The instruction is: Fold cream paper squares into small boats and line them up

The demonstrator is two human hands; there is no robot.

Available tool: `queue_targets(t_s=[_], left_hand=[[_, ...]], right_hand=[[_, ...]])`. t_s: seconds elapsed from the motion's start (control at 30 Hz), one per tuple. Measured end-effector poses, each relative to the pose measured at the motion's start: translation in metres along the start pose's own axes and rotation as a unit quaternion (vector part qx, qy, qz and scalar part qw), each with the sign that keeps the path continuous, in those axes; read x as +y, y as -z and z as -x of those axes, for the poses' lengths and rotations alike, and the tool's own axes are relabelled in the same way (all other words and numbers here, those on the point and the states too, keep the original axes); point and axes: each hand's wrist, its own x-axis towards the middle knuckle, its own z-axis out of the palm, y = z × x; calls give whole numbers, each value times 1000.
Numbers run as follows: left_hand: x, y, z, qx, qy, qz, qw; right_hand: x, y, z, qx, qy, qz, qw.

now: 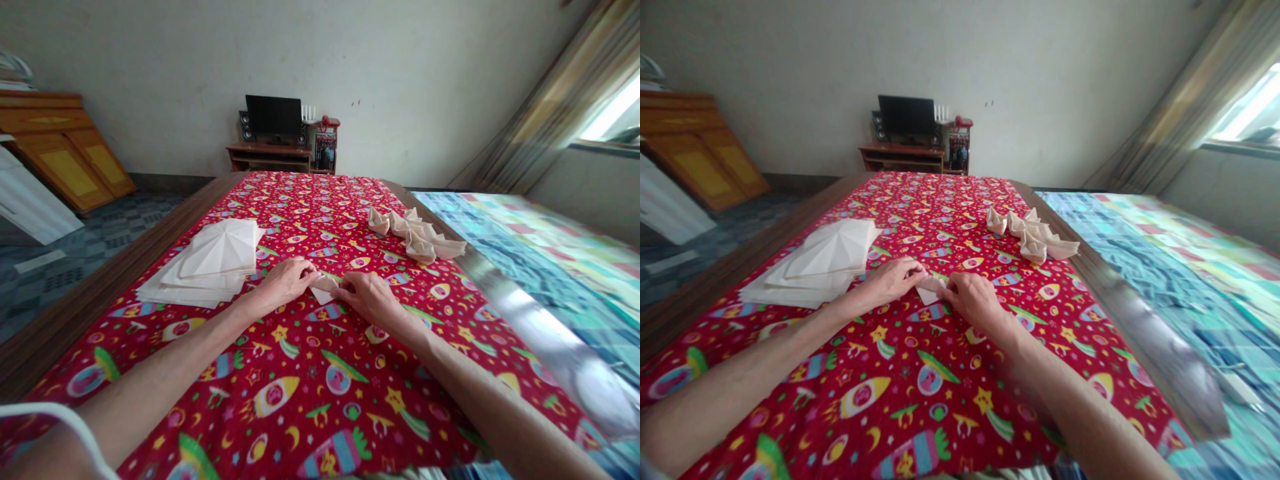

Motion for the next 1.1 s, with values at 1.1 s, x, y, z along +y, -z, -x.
queue_targets(t_s=[1.1], left_hand=[[41, 8, 12, 106, -77, 117, 985]], right_hand=[[-2, 11, 0, 125, 36, -293, 947]])
